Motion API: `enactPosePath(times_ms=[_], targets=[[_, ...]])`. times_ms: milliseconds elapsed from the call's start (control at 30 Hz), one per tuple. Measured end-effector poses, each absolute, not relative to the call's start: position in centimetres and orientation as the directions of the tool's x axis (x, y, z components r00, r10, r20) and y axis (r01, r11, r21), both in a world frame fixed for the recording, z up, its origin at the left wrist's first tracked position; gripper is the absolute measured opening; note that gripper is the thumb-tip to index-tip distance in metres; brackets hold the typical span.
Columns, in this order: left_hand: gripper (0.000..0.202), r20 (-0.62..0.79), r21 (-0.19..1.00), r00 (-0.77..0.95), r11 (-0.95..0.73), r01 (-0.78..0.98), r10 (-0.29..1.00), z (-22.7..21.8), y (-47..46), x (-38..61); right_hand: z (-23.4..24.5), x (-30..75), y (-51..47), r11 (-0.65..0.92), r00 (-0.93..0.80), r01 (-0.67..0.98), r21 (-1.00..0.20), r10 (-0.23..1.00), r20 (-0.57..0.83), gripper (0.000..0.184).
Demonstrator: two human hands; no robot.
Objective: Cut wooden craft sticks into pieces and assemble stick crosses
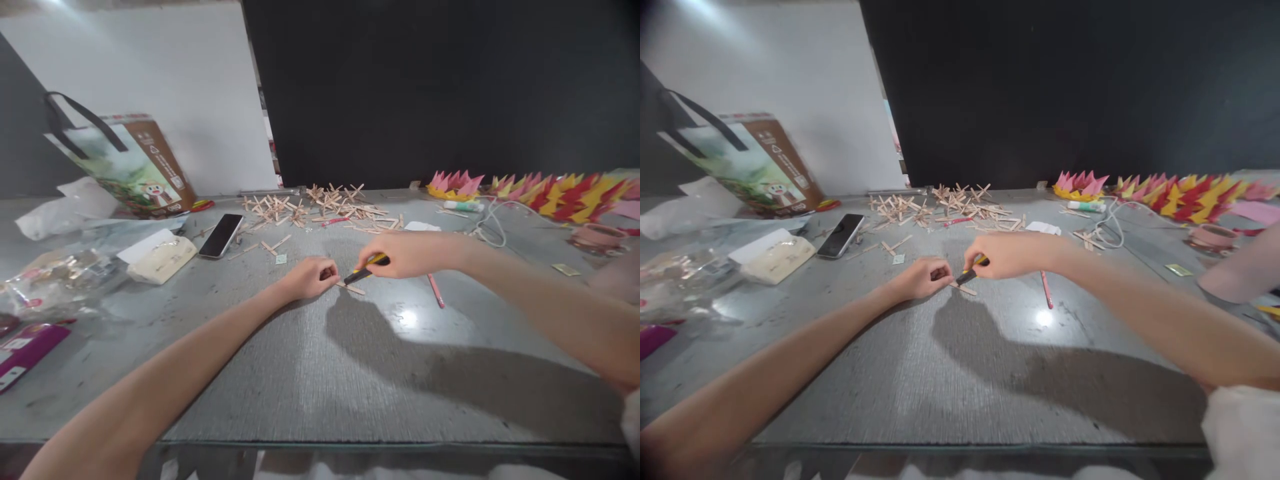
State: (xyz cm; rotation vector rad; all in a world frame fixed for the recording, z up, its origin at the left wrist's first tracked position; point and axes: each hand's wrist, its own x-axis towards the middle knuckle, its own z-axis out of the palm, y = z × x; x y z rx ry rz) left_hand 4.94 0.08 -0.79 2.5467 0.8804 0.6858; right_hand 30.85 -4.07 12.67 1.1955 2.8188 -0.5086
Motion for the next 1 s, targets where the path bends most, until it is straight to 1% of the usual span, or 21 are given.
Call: enactPosePath(times_ms=[133,267,467,533,600,767,1000], targets=[[0.014,0.330,0.470,0.685,-0.743,0.478,0.649,-1.0,0.2,5.0,14.0,28.5,-2.9,0.668,-0.705,0.709,-0.224,0.665,-0.248,0.029],[0.013,0.320,0.492,0.678,-0.728,0.478,0.661,-1.2,0.4,5.0,14.9,26.5,-2.3,0.695,-0.712,0.696,-0.181,0.636,-0.298,0.031],[0.015,0.278,0.520,0.671,-0.695,0.497,0.687,-1.0,0.4,5.1,15.5,25.5,-0.7,0.680,-0.699,0.701,-0.214,0.597,-0.392,0.030],[0.015,0.267,0.525,0.664,-0.683,0.508,0.698,-0.9,0.4,5.2,15.6,25.1,-0.3,0.668,-0.680,0.716,-0.204,0.598,-0.424,0.030],[0.015,0.261,0.527,0.657,-0.674,0.517,0.708,-0.8,0.4,5.2,15.7,24.6,0.0,0.681,-0.680,0.709,-0.183,0.591,-0.434,0.027],[0.013,0.260,0.534,0.645,-0.663,0.525,0.719,-1.1,0.7,5.2,15.8,23.5,0.5,0.756,-0.722,0.640,-0.139,0.529,-0.447,0.023],[0.016,0.268,0.553,0.654,-0.669,0.497,0.707,-1.1,0.7,5.3,16.0,23.7,1.1,0.699,-0.653,0.705,-0.119,0.573,-0.495,0.023]])
